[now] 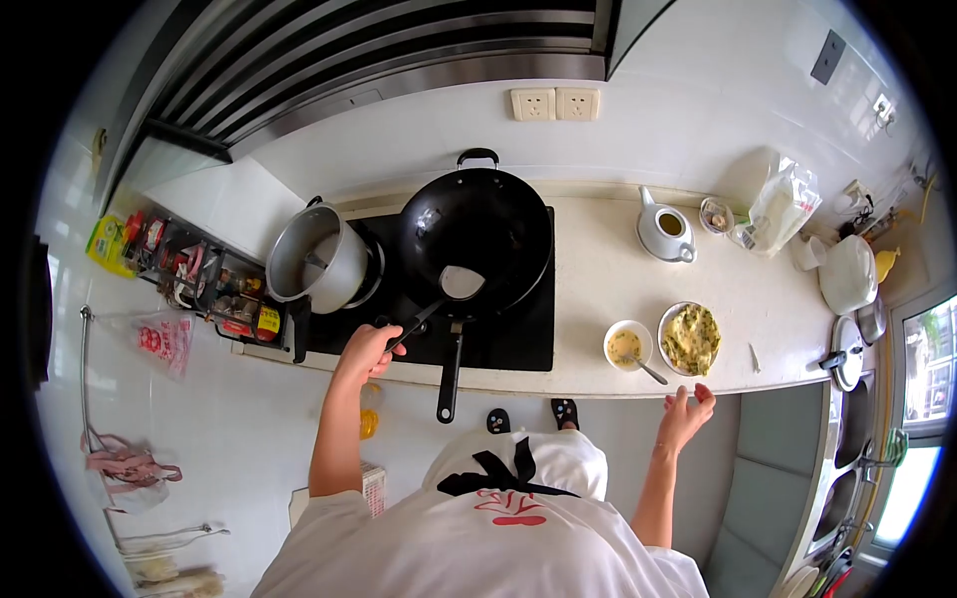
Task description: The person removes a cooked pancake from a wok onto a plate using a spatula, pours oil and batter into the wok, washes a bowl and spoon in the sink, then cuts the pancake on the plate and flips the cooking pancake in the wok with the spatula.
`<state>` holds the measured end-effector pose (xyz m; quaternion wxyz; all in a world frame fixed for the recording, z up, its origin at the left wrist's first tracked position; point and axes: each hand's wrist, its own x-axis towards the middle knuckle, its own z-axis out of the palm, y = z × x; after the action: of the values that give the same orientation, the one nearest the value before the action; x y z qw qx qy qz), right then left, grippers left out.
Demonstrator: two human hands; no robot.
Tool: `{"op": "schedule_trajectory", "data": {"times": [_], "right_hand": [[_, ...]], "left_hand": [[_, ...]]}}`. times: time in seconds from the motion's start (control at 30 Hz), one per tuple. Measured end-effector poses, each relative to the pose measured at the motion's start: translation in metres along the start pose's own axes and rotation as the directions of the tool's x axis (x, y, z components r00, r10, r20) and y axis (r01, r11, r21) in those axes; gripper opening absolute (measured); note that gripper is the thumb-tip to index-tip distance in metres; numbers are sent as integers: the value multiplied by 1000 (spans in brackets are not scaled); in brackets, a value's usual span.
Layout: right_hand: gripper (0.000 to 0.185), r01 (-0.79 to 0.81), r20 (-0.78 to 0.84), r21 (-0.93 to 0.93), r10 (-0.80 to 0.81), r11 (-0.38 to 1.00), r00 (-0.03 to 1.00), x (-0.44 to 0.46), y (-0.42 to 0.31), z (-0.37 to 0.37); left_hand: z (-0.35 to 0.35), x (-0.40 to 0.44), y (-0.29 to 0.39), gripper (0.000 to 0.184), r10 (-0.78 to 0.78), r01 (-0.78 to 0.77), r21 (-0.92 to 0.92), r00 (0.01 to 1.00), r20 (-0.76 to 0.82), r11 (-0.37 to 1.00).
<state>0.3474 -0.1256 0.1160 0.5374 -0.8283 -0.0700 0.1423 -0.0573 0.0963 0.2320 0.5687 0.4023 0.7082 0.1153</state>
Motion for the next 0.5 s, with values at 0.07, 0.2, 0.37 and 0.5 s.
{"op": "schedule_trajectory", "data": {"times": [0.07, 0.2, 0.37, 0.5], "right_hand": [[34, 21, 13, 44, -22, 999, 1000, -2, -3, 6], [33, 18, 52, 20, -19, 1000, 998, -4, -9, 13], [32, 62, 1, 62, -63, 996, 998, 4, -10, 8], [32, 61, -36, 86, -59, 994, 998, 11, -5, 2]], "left_hand": [[4, 19, 0, 35, 55, -52, -61, 997, 56, 997], [32, 75, 5, 37, 103, -102, -163, 995, -4, 981], [34, 51, 17, 38, 147, -162, -66, 971, -188, 985], [12, 23, -3, 37, 200, -154, 198, 952, -233, 968]]}}
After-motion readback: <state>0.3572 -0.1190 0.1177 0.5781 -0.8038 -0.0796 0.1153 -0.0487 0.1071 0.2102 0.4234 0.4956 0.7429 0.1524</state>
